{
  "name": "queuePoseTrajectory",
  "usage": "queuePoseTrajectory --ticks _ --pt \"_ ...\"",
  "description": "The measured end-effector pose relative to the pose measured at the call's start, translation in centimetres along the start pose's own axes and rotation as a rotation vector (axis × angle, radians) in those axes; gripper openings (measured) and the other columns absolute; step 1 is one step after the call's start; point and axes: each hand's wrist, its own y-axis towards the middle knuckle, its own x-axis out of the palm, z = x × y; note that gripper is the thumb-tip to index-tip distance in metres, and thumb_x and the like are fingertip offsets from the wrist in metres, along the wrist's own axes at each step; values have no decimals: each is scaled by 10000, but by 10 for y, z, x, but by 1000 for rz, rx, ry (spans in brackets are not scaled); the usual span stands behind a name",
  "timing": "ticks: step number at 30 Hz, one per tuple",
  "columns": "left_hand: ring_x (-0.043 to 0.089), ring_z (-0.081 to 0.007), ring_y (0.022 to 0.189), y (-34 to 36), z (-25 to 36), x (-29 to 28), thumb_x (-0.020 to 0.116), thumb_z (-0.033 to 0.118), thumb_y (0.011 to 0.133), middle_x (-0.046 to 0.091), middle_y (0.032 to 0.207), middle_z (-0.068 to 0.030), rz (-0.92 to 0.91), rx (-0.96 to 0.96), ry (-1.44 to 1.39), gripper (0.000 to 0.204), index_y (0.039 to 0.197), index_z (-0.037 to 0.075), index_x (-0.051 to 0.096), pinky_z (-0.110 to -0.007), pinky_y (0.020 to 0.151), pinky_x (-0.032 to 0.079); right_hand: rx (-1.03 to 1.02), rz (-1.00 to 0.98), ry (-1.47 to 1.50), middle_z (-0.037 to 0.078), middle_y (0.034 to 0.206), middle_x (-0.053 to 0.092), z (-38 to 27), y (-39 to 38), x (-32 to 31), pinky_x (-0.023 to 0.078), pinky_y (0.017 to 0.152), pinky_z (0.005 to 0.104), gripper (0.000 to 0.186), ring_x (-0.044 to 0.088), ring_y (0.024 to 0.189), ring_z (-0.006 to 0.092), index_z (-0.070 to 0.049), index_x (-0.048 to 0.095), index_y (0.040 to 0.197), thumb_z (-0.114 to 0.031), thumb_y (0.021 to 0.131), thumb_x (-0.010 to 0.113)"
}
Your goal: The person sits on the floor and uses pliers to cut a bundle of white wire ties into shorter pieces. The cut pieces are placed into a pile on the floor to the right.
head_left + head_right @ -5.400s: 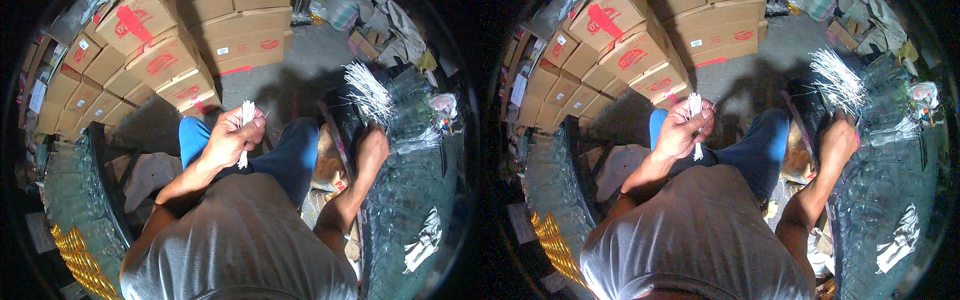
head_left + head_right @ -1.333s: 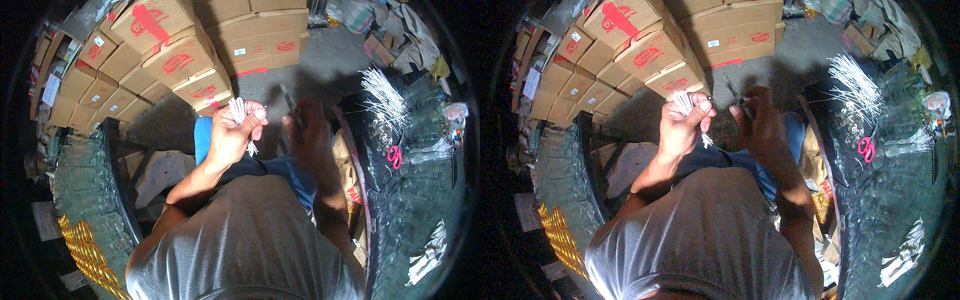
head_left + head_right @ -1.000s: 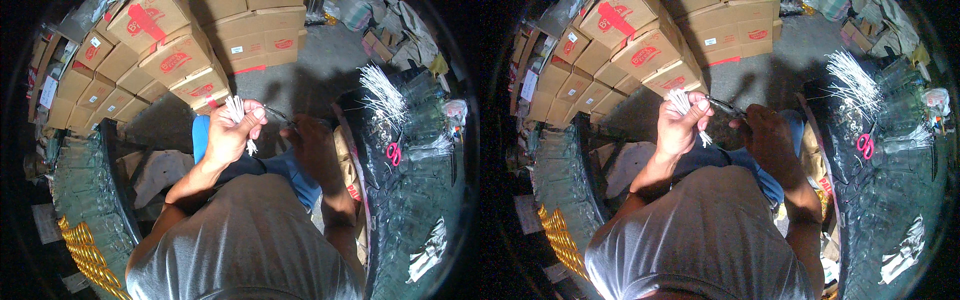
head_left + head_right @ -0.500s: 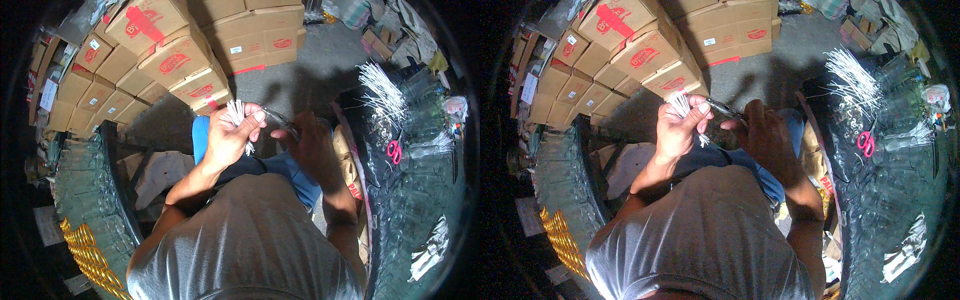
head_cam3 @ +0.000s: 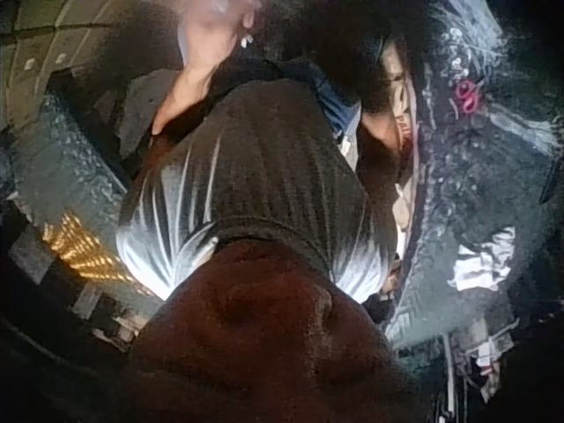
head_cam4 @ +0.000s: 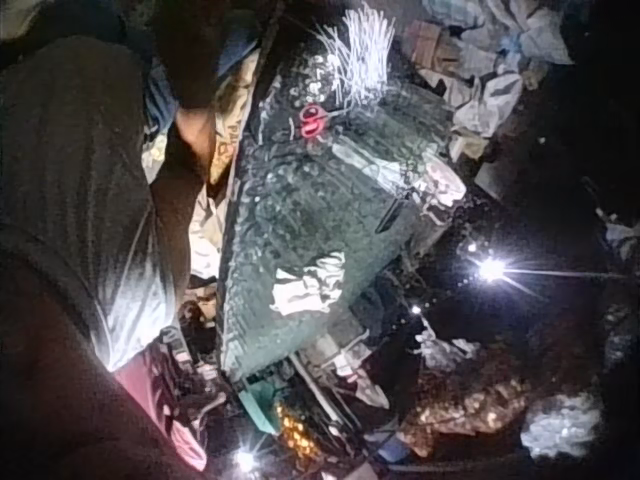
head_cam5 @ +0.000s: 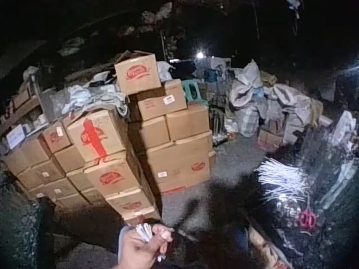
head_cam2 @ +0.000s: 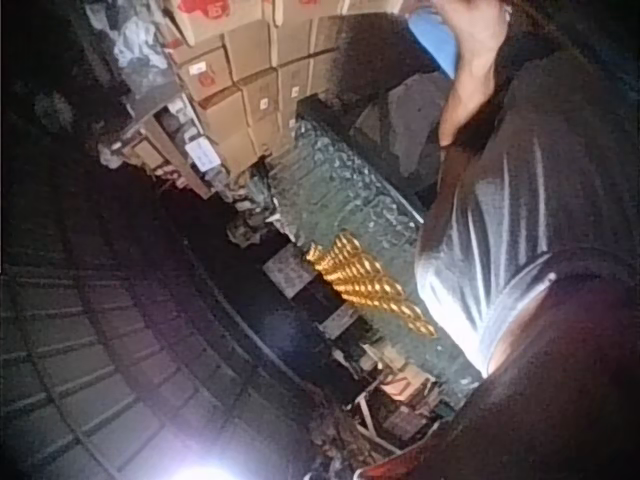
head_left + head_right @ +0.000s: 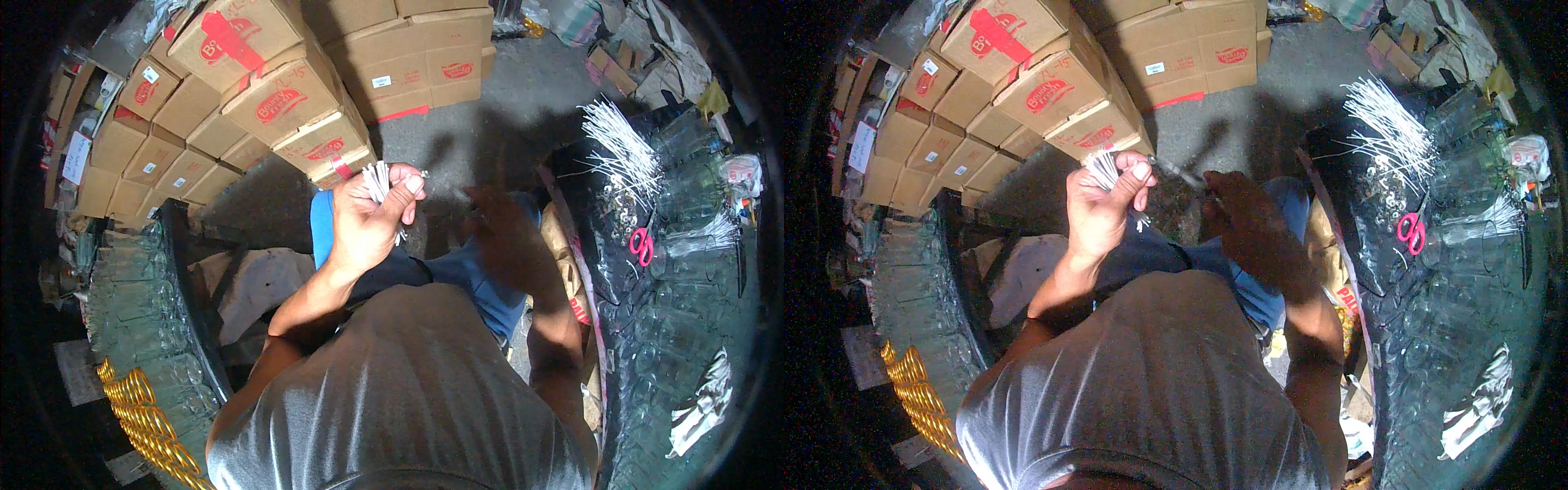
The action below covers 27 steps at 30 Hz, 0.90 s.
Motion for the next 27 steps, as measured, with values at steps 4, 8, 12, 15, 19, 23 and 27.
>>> queuePoseTrajectory --ticks 4,8,12,15,19,23,27 --pt "539 -73 553 -7 -9 7 648 66 909 626 663 -43 -159 54 324 95 893 -21 683 -251 513 430 253 -51 668 171 881 659 -8 4 -10 524 676 370 271 662 759 309 5 594 1117 -169 913 638" --pt "533 -70 539 -12 -22 18 626 48 909 603 620 -41 -205 72 385 91 926 -10 694 -255 509 429 359 -121 340 137 858 681 -13 14 -28 511 658 331 234 661 743 219 1 634 1042 -159 878 680" --pt "527 -61 537 -10 -31 11 615 57 926 590 612 -14 -265 -37 362 97 919 -14 682 -247 501 418 155 298 153 107 852 710 20 4 -38 503 659 308 160 657 776 127 -25 677 944 -173 883 681" --pt "533 -56 551 -7 -40 4 610 82 936 600 635 -14 -281 -76 360 122 901 -19 669 -242 502 415 363 390 23 162 810 689 14 10 -94 493 646 332 187 656 723 165 -17 671 935 -201 902 661" --pt "516 -66 544 -7 -51 3 617 55 917 627 704 -35 -266 -180 184 94 902 -28 658 -233 497 397 540 675 -685 262 813 645 47 10 -155 475 668 448 211 613 742 444 -8 664 1001 -197 923 610" --pt "500 -91 556 -13 -70 2 601 -19 878 624 800 -69 -342 -470 -319 84 959 -28 621 -224 478 354 648 611 -847 281 867 629 69 -24 -185 474 738 499 187 629 868 441 34 648 941 -114 827 660" --pt "521 -97 577 -24 -72 9 564 -11 899 622 789 -70 -312 -645 -404 81 969 -17 605 -217 477 351 619 451 -628 281 873 642 48 -32 -152 476 748 490 162 630 849 447 38 657 886 -107 815 671"
